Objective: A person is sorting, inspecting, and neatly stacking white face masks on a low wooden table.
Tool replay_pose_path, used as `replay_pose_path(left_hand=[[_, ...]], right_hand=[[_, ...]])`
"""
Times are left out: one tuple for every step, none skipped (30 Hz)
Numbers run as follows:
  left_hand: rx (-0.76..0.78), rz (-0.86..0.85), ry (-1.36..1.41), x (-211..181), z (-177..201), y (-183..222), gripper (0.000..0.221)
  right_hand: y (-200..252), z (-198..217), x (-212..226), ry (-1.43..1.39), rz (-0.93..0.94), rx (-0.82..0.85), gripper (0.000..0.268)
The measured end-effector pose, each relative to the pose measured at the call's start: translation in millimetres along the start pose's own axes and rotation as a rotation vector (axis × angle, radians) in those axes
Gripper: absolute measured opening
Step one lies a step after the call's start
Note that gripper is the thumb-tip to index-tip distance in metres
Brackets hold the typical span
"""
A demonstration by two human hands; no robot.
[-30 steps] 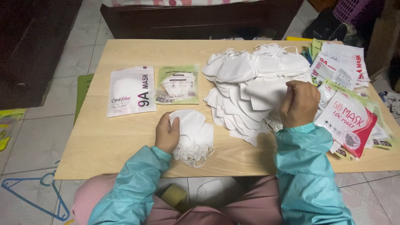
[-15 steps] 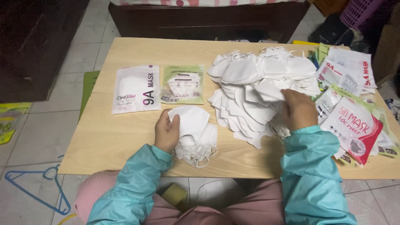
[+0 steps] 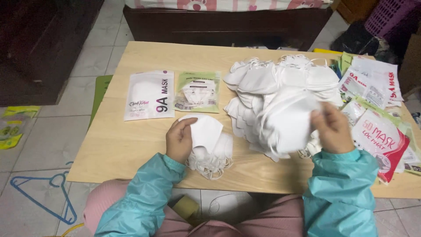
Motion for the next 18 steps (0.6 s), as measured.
replay_pose_path(left_hand=[[-0.004,0.0,-0.003,-1.1,-0.4,-0.3,0.031],[0.014,0.046,0.023,2.3,-1.3,-0.7,0.032],[0.032,0.091,0.05,5.7,-1.9,-1.1,0.035],[0.023,0.092,0.046,5.5,-2.2,-0.4,0.035],[0.019,0.089,0.062,4.9,-2.9,0.3,0.034],[0.015,0.083,0.077,4.0,-3.8,-0.4,0.033],[0.006,0.082,0.073,2.4,-2.8,-1.3,0.033],[0.007,0.069,0.067,-0.1,-2.8,-0.4,0.033],[0.007,0.056,0.06,-2.5,-2.9,0.5,0.032],[0.005,0.058,0.057,-1.2,-2.8,1.0,0.032],[0.001,0.063,0.06,0.2,-2.4,1.5,0.032],[-0.006,0.065,0.066,0.9,-2.6,0.3,0.032],[-0.011,0.061,0.065,0.9,-1.8,-0.2,0.032],[-0.007,0.063,0.082,1.3,-2.5,0.1,0.031],[-0.002,0.065,0.1,1.7,-3.7,0.3,0.031],[-0.002,0.064,0.1,2.1,-3.7,0.5,0.031],[0.003,0.061,0.092,2.5,-4.6,0.7,0.031],[0.012,0.06,0.084,3.0,-5.9,1.9,0.03]], right_hand=[[1.5,-9.0,-15.2,-0.003,0.001,0.003,0.031],[2.0,-28.5,-36.4,0.191,-0.053,0.127,0.032],[3.8,-46.8,-58.9,0.384,-0.108,0.247,0.033],[2.2,-60.8,-59.9,0.38,-0.102,0.254,0.033],[1.9,-76.7,-63.5,0.581,-0.099,0.323,0.035],[0.6,-92.0,-67.4,0.782,-0.092,0.387,0.037],[-0.1,-97.4,-58.3,0.778,-0.084,0.391,0.037],[1.9,-98.7,-51.8,0.909,-0.101,0.39,0.04],[3.8,-99.4,-45.0,1.039,-0.117,0.388,0.044],[4.4,-100.8,-30.7,1.036,-0.115,0.39,0.044],[3.1,-100.2,-10.8,1.102,-0.06,0.351,0.046],[-0.5,-99.2,10.0,1.168,0.0,0.307,0.049],[1.2,-101.7,9.5,1.167,0.006,0.305,0.049],[5.3,-107.4,4.2,1.17,-0.007,0.38,0.05],[9.7,-112.7,-1.3,1.172,-0.019,0.456,0.052],[9.9,-118.9,-7.6,1.172,-0.02,0.454,0.052],[12.1,-124.5,-20.5,1.195,-0.08,0.5,0.055],[16.7,-129.3,-33.7,1.215,-0.145,0.547,0.06]])
Point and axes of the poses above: each hand's wrist, its own y-axis away from the middle knuckle, its own z-axis out of the back of the hand, x = y × z, the point moved 9 cm from there along -y, towards the middle knuckle, and after that the axes turned 5 degrees about z, right-handed, at the moved point
